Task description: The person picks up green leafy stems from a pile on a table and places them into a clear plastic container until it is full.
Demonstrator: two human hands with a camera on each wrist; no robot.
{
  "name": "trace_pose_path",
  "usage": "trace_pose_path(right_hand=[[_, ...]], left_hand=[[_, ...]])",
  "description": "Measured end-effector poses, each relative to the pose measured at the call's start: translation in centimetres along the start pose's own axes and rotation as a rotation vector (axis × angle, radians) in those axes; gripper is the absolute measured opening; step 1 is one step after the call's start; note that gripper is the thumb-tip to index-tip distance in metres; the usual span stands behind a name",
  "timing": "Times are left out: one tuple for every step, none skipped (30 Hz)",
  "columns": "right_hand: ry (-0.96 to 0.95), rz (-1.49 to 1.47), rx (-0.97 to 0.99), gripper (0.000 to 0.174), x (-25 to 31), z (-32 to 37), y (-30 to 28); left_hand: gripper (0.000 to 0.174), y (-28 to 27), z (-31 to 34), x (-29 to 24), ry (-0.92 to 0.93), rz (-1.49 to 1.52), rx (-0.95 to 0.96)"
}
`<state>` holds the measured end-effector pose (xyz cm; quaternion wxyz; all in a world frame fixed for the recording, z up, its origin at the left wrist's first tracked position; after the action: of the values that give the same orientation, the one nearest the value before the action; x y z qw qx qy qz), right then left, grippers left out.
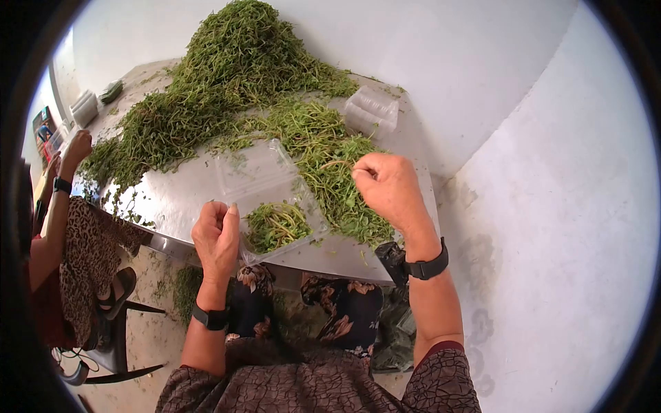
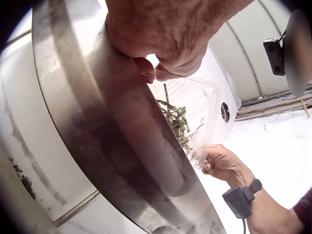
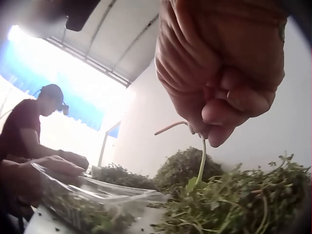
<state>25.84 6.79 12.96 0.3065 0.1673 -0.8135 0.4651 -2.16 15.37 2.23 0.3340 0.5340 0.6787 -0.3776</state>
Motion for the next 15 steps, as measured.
trace_pose_path(right_hand=[[0.001,-0.004,0.005,0.010,0.6,0.2,0.5],[-0.020,-0.017,0.035,0.010,1.4,0.3,1.3],[-0.039,-0.030,0.065,0.010,2.1,0.5,1.9],[-0.063,-0.057,0.116,0.009,2.8,0.7,2.6],[-0.059,-0.062,0.124,0.009,3.0,0.8,3.1],[-0.085,-0.044,0.138,0.009,3.5,0.8,3.7],[-0.111,-0.025,0.151,0.009,3.9,0.9,4.1],[-0.109,-0.028,0.156,0.009,3.7,0.9,4.4],[-0.104,0.020,0.183,0.009,3.2,0.9,5.1],[-0.101,0.069,0.210,0.009,2.8,0.9,5.7],[-0.102,0.068,0.213,0.009,2.6,0.9,5.9],[-0.139,0.083,0.194,0.009,2.7,1.0,5.8],[-0.176,0.097,0.175,0.009,2.9,1.0,5.6],[-0.176,0.097,0.178,0.009,3.1,1.1,5.5],[-0.118,0.095,0.192,0.009,2.7,1.1,5.4]], left_hand=[[0.017,0.0,0.0,0.0,0.000,0.005,-0.001],[0.017,0.0,0.0,-0.1,-0.004,-0.001,-0.003],[0.017,0.0,-0.1,-0.1,-0.010,0.003,0.002],[0.018,0.0,0.0,-0.1,-0.017,0.006,0.007],[0.018,0.0,0.0,0.0,-0.023,-0.002,0.006],[0.018,0.1,0.0,0.0,-0.024,0.010,0.014],[0.019,0.2,0.0,0.0,-0.024,0.024,0.022],[0.019,0.2,0.0,0.0,-0.028,0.020,0.021],[0.019,0.2,0.0,-0.1,-0.020,0.019,0.022],[0.019,0.2,0.0,-0.2,-0.011,0.020,0.022],[0.019,0.2,0.0,-0.2,-0.013,0.019,0.019],[0.019,0.2,0.0,-0.2,-0.012,0.016,0.019],[0.019,0.2,0.0,-0.2,-0.011,0.013,0.019],[0.019,0.2,0.0,-0.3,-0.013,0.012,0.018],[0.019,0.1,0.0,-0.3,-0.012,0.014,0.017]])
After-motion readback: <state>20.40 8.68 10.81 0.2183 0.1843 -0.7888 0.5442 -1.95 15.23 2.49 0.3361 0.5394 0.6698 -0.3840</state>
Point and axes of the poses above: each hand's wrist, its own z-axis away from the middle knuckle, its own y-axis out of the palm, x = y × z, the point moved 10 cm from there along -z, towards the middle knuckle, and after that the axes turned 1 degree about -x, right-handed, at the moved point
